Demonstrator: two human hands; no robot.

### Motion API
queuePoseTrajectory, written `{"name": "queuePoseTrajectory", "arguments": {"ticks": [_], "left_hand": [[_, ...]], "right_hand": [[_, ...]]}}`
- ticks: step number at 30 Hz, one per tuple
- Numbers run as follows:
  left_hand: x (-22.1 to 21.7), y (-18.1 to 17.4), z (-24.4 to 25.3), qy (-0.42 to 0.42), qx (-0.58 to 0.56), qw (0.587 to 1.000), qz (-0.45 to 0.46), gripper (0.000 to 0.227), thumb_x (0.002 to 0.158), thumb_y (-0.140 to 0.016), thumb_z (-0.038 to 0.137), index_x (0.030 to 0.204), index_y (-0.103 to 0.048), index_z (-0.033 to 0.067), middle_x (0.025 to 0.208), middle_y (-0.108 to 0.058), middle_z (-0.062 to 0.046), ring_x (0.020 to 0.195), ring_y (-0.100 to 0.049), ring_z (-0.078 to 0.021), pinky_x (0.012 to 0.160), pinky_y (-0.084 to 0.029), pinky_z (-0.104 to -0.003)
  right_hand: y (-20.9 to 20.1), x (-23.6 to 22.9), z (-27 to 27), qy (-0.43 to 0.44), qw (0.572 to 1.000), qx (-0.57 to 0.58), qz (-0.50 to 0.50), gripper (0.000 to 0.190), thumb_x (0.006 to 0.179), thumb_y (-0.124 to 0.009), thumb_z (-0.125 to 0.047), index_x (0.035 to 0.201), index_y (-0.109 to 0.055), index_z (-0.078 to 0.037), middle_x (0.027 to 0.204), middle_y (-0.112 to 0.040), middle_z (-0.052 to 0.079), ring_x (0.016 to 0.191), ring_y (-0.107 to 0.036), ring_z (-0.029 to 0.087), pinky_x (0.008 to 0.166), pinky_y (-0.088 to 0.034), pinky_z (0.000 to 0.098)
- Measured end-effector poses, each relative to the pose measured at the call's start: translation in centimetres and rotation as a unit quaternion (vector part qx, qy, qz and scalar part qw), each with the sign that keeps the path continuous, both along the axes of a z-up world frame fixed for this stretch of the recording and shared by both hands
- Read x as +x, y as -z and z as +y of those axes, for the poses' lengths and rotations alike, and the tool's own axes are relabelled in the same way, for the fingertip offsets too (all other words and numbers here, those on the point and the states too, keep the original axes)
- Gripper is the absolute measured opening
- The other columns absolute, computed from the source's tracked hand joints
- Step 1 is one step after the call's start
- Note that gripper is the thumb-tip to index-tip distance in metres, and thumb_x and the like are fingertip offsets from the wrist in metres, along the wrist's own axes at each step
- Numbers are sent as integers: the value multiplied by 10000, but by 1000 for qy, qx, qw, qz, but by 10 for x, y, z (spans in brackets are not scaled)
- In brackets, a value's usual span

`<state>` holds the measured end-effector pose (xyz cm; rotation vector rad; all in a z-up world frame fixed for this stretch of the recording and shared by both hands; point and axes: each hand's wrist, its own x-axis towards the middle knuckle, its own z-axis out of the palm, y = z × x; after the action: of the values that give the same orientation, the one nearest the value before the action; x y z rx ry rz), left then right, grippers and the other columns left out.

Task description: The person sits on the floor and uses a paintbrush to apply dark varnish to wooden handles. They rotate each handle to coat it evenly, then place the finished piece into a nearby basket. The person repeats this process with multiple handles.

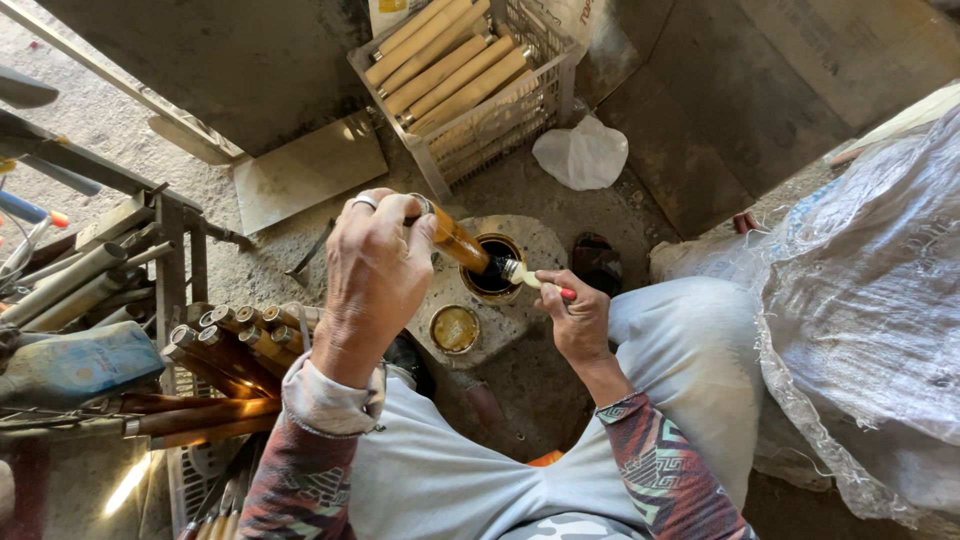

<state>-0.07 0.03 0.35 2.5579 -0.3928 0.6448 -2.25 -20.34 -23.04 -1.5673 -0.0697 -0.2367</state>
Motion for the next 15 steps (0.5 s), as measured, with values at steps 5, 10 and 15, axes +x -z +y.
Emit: {"name": "queuePoseTrajectory", "arguments": {"ticks": [5,10,15], "left_hand": [[-1,-16,2,11,22,1000,-16,125,908,-755,95,967,-709,-4,980,-699,-153,925,-669,-348,830,-529,-435],[0,-30,4,14,40,999,9,127,940,-751,113,966,-710,-5,968,-704,-143,884,-677,-305,797,-545,-404],[-5,-41,6,21,30,999,-31,127,930,-752,91,989,-716,-15,1016,-709,-163,943,-680,-328,837,-541,-419]], "right_hand": [[6,0,1,-6,999,32,13,210,1024,-606,-90,1164,-721,17,898,-722,21,759,-677,51,693,-557,204],[9,-1,3,-15,1000,18,6,202,1028,-618,-87,1170,-721,13,868,-715,10,755,-670,44,680,-547,199],[2,-1,4,-5,998,54,33,205,1018,-610,-83,1155,-721,23,887,-718,11,746,-670,40,678,-565,201]]}}
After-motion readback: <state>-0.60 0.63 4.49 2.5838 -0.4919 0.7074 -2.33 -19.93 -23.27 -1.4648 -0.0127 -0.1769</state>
